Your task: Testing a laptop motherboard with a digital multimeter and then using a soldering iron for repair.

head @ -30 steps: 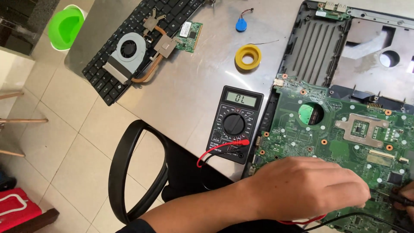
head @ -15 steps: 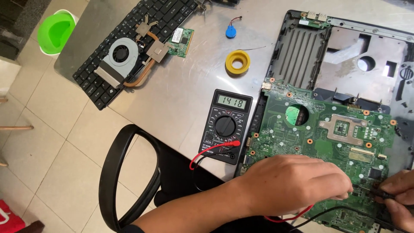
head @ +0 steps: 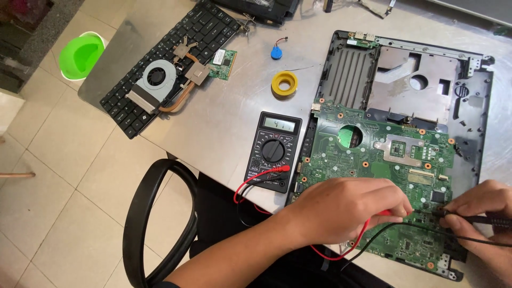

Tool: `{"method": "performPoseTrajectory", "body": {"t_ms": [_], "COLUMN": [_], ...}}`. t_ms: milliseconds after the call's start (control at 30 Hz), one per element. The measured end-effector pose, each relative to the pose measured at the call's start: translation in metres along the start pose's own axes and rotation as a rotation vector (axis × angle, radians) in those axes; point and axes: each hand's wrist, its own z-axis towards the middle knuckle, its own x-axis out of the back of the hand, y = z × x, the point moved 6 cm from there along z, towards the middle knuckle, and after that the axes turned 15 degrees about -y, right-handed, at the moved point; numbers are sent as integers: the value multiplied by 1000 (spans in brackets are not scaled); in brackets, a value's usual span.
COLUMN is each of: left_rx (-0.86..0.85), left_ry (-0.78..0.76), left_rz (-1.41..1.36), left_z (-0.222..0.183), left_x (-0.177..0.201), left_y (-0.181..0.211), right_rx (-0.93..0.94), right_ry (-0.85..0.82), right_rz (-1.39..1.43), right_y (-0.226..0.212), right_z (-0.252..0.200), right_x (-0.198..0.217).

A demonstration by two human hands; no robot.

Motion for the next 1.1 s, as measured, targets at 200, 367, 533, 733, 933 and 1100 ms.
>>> {"method": "performPoseTrajectory", "body": {"t_ms": [200,367,533,733,933,1100], "left_rx": [-24,-57,-109,-106,-66,-73], "left_ry": [-13,24,21,16,20,35], "left_rz": [28,4,-11,-59,-70,-67], "left_z": [1,1,3,7,9,9], "left_x": [3,7,11,12,12,13], "left_y": [8,15,21,21,21,22], "right_rx": [119,95,72,132,173,130], "right_ry": [-66,-67,-95,-118,-108,-91], "right_rz": [-80,-61,-58,-41,-38,-75], "right_y": [-33,-55,-57,-66,-66,-59], "right_z": [18,20,23,25,27,28], "right_x": [8,6,5,6,6,5]}}
